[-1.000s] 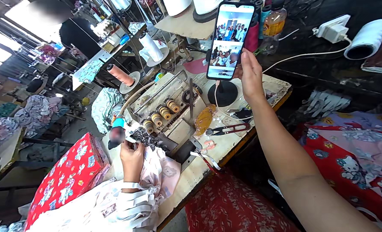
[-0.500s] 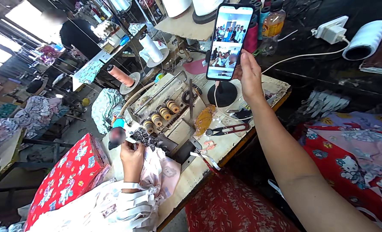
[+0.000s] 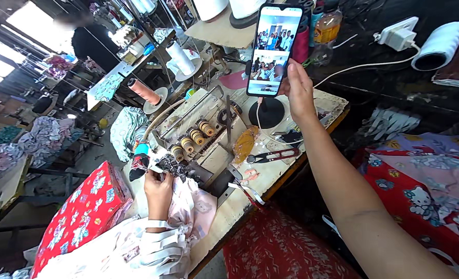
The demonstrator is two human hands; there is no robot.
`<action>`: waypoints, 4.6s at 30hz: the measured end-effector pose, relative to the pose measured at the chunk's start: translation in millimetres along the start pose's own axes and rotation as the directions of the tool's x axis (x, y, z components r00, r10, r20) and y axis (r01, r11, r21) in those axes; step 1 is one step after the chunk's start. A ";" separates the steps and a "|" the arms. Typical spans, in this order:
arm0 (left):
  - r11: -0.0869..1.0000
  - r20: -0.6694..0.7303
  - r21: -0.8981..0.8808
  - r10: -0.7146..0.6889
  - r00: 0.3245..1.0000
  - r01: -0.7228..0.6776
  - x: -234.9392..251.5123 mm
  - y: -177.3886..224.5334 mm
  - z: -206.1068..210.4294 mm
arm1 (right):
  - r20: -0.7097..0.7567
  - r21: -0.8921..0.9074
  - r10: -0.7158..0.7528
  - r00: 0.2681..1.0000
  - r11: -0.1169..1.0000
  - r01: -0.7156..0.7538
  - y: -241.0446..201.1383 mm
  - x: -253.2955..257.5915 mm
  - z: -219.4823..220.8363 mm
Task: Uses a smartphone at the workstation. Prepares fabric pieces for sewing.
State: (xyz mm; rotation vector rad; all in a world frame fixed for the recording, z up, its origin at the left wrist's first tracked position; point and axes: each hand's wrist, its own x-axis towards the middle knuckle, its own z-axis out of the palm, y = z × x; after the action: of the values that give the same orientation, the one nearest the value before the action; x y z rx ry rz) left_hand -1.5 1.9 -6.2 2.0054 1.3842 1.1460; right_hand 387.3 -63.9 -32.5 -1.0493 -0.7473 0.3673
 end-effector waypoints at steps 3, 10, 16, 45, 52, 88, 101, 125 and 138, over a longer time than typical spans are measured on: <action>1.000 -0.001 -0.007 0.002 1.000 -0.002 0.3 -0.8 0.0 | 0.002 0.003 0.004 1.000 1.000 -0.004 1.6 0.9 -0.5; 1.000 -0.002 -0.016 0.009 1.000 -0.009 0.4 -2.6 0.1 | -0.001 0.009 0.009 1.000 1.000 -0.009 -1.7 0.0 1.4; 1.000 0.002 -0.022 0.010 1.000 -0.010 0.4 -2.1 -0.6 | -0.007 -0.011 -0.001 1.000 1.000 0.001 -2.5 -1.1 1.6; 1.000 0.002 -0.014 0.007 1.000 -0.007 0.2 -0.4 0.2 | -0.004 0.023 0.015 1.000 1.000 -0.014 0.0 -1.6 1.1; 1.000 -0.007 -0.011 0.007 1.000 -0.007 0.1 -0.6 0.5 | 0.036 0.004 -0.009 0.999 1.000 0.009 0.8 -4.4 1.6; 1.000 0.002 0.003 0.006 1.000 -0.006 0.3 -0.7 -0.5 | 0.000 0.041 0.022 1.000 0.999 -0.022 3.0 -2.7 0.4; 1.000 0.005 -0.028 0.006 1.000 -0.006 0.3 -1.2 -0.5 | 0.042 0.076 0.022 0.999 0.997 -0.025 9.1 -12.6 1.6; 1.000 -0.001 -0.027 -0.014 1.000 0.014 -0.3 0.8 -0.2 | -0.031 0.136 0.040 0.999 0.990 -0.035 -2.1 -14.0 25.3; 1.000 -0.004 -0.014 -0.003 1.000 0.003 -0.1 0.1 -0.2 | -0.151 0.045 0.042 0.988 0.998 -0.035 -1.1 -11.3 35.0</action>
State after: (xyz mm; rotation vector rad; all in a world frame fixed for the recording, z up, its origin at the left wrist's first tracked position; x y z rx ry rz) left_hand -1.6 1.8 -6.1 1.9914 1.3768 1.1566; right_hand 354.5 -48.6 -25.7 -1.0409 -0.5814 0.3306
